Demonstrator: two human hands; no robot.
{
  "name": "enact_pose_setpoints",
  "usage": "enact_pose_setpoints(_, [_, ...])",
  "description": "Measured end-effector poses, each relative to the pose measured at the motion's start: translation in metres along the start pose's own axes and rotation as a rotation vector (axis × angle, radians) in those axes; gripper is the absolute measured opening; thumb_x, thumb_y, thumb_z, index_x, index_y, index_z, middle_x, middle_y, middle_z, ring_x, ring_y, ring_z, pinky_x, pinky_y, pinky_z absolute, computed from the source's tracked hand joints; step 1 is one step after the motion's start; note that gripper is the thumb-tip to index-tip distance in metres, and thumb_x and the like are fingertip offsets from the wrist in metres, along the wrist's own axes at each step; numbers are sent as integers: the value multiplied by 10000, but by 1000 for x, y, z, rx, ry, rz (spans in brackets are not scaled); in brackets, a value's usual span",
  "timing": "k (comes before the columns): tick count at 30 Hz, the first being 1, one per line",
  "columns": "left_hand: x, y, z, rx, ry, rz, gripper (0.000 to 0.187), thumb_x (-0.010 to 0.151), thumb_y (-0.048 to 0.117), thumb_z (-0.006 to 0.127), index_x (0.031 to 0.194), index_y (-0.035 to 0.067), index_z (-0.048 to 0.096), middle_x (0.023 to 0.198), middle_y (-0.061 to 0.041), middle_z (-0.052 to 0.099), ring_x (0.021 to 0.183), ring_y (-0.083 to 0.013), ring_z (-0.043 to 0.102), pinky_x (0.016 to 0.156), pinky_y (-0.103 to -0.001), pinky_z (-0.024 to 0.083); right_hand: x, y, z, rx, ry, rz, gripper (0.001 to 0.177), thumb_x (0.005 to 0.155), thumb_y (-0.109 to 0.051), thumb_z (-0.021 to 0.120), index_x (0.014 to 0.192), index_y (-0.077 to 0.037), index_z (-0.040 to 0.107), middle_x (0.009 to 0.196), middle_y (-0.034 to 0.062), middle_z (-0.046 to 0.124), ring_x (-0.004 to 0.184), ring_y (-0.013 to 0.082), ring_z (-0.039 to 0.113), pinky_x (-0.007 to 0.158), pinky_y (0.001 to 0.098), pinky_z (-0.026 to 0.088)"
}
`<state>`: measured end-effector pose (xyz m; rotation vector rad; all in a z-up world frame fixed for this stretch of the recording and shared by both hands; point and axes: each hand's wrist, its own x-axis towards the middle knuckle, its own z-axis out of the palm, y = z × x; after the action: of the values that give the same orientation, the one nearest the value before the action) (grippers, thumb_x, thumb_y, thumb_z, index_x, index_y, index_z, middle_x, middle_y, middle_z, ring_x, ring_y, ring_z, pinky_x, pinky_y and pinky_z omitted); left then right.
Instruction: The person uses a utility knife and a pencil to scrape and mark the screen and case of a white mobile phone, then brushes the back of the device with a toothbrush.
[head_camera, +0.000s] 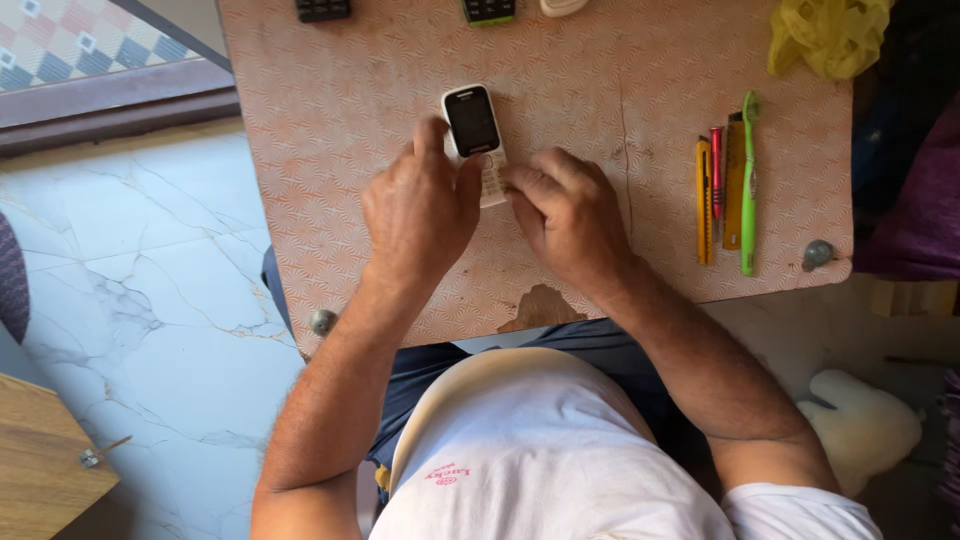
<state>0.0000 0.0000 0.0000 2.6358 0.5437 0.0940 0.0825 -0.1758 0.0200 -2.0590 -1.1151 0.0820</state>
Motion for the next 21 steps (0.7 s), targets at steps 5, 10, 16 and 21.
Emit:
enact_pose_setpoints(5, [16,35,-20,132,42,-15,927,930,575,723,1472,-76,348,843,-182,719,591,-266,717,415,-407,525,-2,0,-5,-81,51,-164,179,877,38,759,1055,15,751,993,127,682,904,294,666,794,437,534])
enact_pose_setpoints(10, [18,46,-25,137,-9,2,875,888,466,748,1483,-59,379,800,-179,717,592,-303,721,421,-423,535,-6,-4,-13,-58,54,-211,170,860,26,749,1028,8,733,1048,125,682,956,309,665,834,439,524])
enact_pose_setpoints(16, [-3,56,-31,43,-33,59,753,776,441,851,1279,-28,544,785,-204,716,628,-362,718,545,-466,554,-33,-5,-27,-45,14,-221,215,759,-6,759,970,-34,730,1042,132,690,917,302,655,797,441,503])
enact_pose_setpoints(21, [-8,64,-34,96,-90,22,706,783,505,851,1184,0,564,835,-201,719,702,-359,732,614,-488,561,-54,5,-41,-110,34,-103,148,823,-18,786,943,-79,724,933,71,667,870,249,668,777,411,531])
